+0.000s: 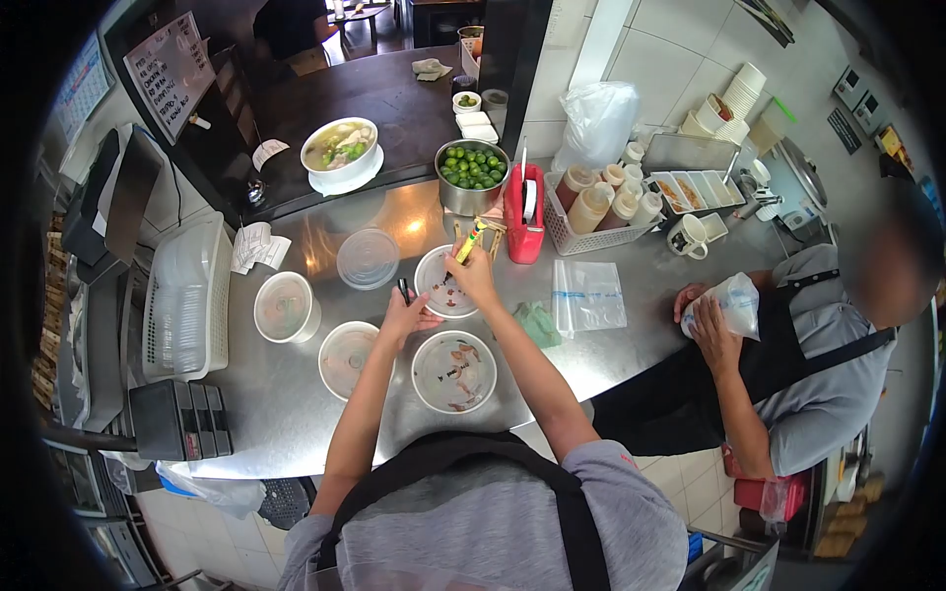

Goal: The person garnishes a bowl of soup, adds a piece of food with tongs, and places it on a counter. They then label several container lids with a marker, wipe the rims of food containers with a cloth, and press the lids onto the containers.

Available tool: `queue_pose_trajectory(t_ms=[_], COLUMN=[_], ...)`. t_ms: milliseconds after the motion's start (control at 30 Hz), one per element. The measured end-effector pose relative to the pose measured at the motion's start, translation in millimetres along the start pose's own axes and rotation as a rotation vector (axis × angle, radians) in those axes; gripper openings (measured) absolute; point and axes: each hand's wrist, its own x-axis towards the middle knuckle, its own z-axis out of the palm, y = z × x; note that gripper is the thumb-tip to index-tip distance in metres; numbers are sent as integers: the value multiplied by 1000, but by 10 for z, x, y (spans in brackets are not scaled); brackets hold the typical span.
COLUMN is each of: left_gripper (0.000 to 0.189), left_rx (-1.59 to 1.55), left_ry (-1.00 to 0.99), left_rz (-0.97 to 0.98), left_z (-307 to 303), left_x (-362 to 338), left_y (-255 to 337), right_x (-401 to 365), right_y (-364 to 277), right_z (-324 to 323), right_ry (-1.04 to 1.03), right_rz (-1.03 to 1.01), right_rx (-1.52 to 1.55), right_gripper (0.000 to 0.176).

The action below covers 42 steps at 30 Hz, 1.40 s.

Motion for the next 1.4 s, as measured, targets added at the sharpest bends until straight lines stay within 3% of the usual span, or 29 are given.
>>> queue_pose_trajectory(t_ms=[467,867,1067,1400], left_gripper=[31,32,33,33], left_rx=[-17,-15,-48,-24], left_ry=[-13,-18,-9,-7], left_rz=[-14,-7,-3,-12], left_z=[3,-9,-8,-3], left_x=[-38,-26,-21,-32], left_y=[34,27,18,29], right_x=[32,-22,31,16], right_y=[-16,-158,29,-78], right_z=[-84,-76,-92,-101], right_ry=[48,38,69,71], right_rz=[-91,9,-102,-58], right_rx=[-17,-68,-107,-149], right_gripper=[15,15,14,14])
